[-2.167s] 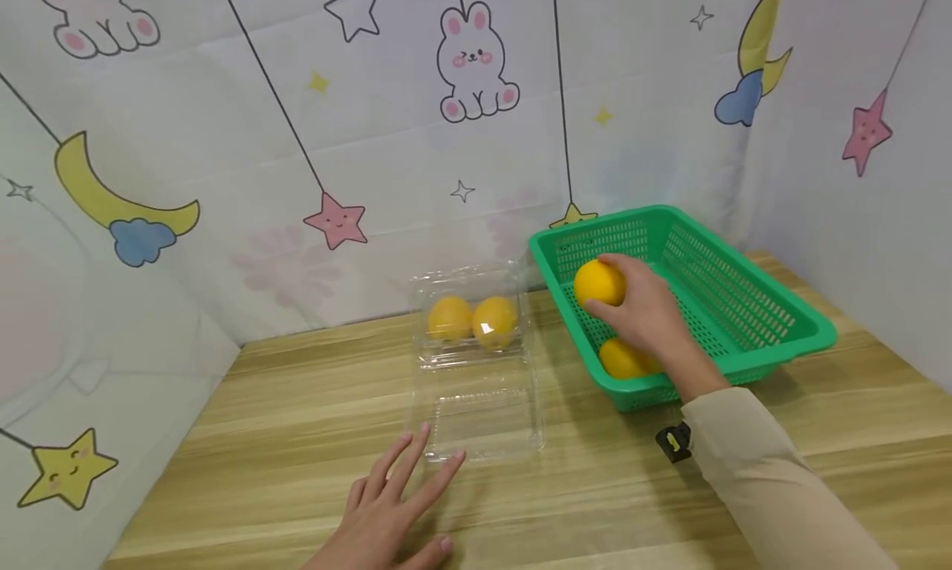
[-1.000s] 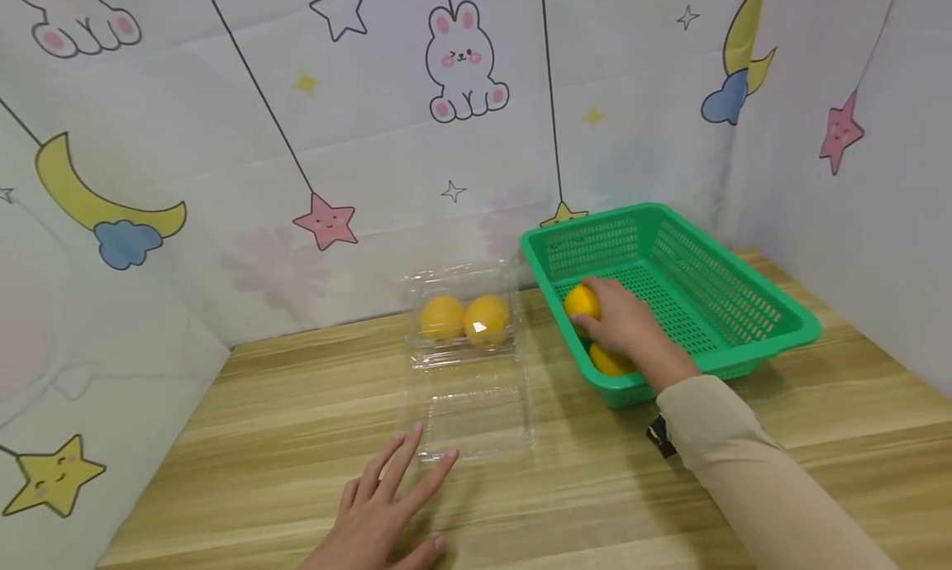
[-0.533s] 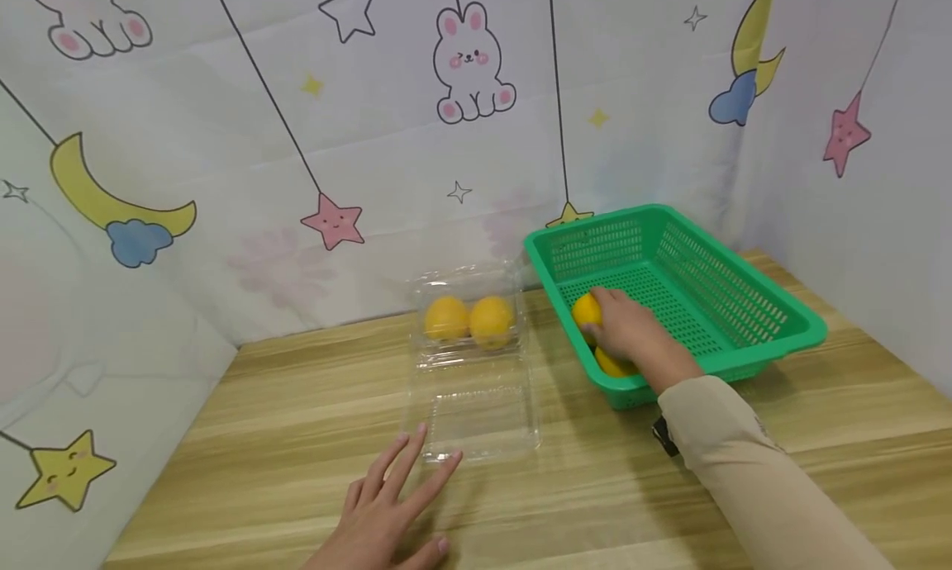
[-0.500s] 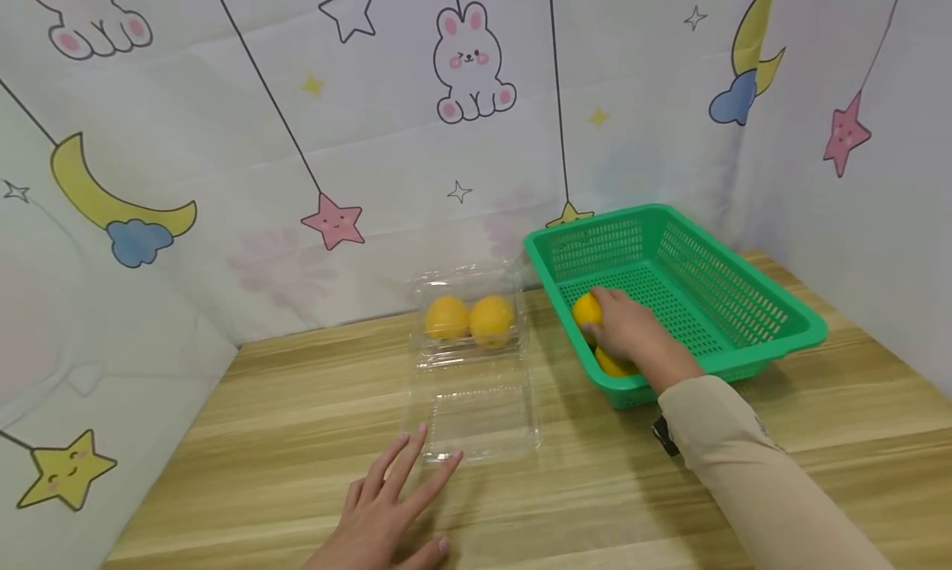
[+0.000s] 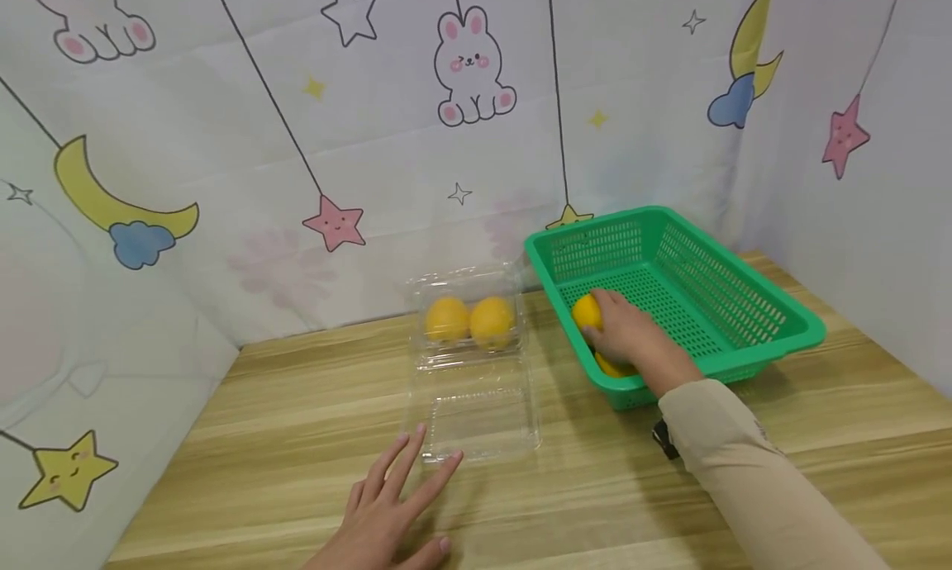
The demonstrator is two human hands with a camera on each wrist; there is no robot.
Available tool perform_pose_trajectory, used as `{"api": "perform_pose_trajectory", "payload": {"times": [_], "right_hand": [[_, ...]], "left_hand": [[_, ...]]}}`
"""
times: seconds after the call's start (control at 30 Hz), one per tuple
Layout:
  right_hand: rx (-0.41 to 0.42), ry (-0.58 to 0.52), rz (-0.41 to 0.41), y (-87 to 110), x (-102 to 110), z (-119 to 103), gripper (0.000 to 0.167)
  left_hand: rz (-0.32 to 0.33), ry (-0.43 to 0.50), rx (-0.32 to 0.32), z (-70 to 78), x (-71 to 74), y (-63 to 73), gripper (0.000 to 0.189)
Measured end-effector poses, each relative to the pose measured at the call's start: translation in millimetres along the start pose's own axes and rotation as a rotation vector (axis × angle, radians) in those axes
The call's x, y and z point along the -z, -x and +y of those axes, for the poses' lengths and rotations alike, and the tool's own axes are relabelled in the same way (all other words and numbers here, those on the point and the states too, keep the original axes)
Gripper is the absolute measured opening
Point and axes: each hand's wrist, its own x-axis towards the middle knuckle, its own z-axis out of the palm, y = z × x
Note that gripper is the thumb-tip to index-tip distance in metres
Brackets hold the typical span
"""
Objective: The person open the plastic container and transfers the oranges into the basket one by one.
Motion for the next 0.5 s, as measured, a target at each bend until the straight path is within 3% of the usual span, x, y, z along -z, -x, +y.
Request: {"api": "perform_pose_trajectory", "payload": {"times": [0.17,0.5], "right_hand": [[-0.004,-0.002,-0.021,0.1,-0.9,0.7,0.071],[-0.011,-0.034,-0.025,0.7,-0.1,0.0,0.072]], "left_hand": [[0.021,0.005,-0.029,-0.9,0.0,2.0,0.079],[0.0,0.028,-0.016,0.0,1.5,2.5,0.079]]}}
